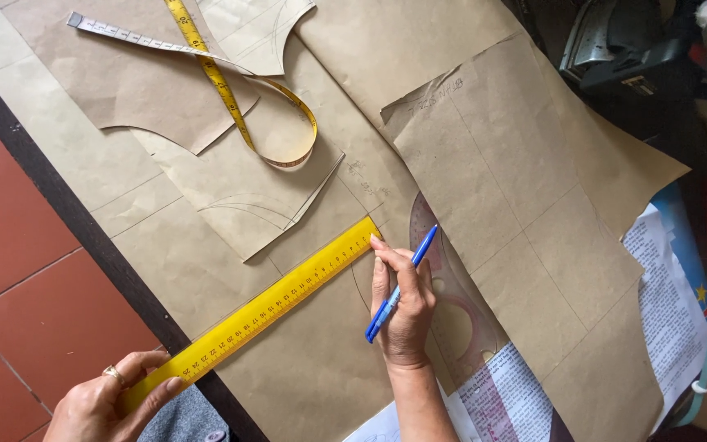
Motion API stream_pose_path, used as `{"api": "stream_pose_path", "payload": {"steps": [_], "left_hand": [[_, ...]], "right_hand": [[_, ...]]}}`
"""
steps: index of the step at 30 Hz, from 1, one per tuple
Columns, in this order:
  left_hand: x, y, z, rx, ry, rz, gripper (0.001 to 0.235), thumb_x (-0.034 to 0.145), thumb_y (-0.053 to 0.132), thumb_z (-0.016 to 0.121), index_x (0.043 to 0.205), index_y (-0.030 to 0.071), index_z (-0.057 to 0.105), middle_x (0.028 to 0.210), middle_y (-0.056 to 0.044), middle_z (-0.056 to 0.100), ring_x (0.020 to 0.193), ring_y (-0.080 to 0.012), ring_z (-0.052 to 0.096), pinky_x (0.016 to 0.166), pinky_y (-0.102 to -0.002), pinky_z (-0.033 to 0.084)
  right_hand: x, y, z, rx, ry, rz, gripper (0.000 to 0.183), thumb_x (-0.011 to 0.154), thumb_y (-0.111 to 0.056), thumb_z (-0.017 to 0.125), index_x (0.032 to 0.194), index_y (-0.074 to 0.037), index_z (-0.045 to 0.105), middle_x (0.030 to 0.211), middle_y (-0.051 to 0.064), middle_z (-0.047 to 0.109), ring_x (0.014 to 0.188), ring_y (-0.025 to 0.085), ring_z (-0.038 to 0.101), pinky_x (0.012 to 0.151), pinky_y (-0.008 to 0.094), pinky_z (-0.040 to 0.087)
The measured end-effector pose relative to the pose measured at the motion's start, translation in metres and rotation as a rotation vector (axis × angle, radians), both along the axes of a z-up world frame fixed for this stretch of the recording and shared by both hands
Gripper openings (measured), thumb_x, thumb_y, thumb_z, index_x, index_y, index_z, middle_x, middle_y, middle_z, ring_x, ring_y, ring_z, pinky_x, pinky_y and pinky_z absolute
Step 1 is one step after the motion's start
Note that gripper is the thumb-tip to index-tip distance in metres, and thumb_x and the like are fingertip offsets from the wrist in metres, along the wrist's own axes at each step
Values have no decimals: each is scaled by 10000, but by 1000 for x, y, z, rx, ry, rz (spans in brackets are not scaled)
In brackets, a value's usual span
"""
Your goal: The person draws curved lines on a large sheet of brown paper using a blue pen and a French curve ruler. They reposition the ruler multiple times to trace smooth arcs and straighten the paper as needed.
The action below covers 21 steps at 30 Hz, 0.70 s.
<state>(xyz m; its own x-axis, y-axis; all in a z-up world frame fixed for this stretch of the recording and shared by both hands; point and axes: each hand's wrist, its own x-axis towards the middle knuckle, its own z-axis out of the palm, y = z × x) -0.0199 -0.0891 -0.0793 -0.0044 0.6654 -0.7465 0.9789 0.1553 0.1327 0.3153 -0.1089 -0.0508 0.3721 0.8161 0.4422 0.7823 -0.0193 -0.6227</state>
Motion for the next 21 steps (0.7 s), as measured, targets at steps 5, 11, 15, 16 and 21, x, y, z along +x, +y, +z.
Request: {"api": "stream_pose_path", "payload": {"steps": [5,11,15,16,21], "left_hand": [[-1,-5,-7,20,-12,18,343,721,604,607,1039,479,629,1191,318,686,732,-28,813,824,-233,681],[7,-10,-3,53,71,6,350,703,652,587,1031,534,616,1043,279,742,611,-13,787,715,-216,659],[7,-12,-6,52,89,-45,383,696,683,551,1049,541,598,1080,258,727,645,14,813,730,-190,709],[9,-11,-2,48,89,-40,383,696,683,551,1049,541,598,1080,258,727,645,14,813,730,-190,709],[9,-5,2,-41,96,-43,351,715,670,562,1054,580,587,1056,317,731,663,48,805,762,-142,707]], "right_hand": [[-2,2,2,-21,12,-5,78,941,-10,554,1000,-41,595,1065,150,699,968,251,703,849,305,569],[-4,3,2,-55,35,-22,85,942,-12,545,1011,-41,588,1062,141,699,991,253,708,865,302,572],[-5,4,3,-56,21,-42,77,947,-14,532,999,-33,585,1054,140,701,974,245,704,866,302,560],[-6,4,4,-60,20,-37,77,947,-14,532,999,-33,585,1054,140,701,974,245,704,866,302,560],[-6,4,3,-61,31,-39,79,951,-18,527,1003,-13,586,1044,156,699,973,250,696,867,307,568]]}}
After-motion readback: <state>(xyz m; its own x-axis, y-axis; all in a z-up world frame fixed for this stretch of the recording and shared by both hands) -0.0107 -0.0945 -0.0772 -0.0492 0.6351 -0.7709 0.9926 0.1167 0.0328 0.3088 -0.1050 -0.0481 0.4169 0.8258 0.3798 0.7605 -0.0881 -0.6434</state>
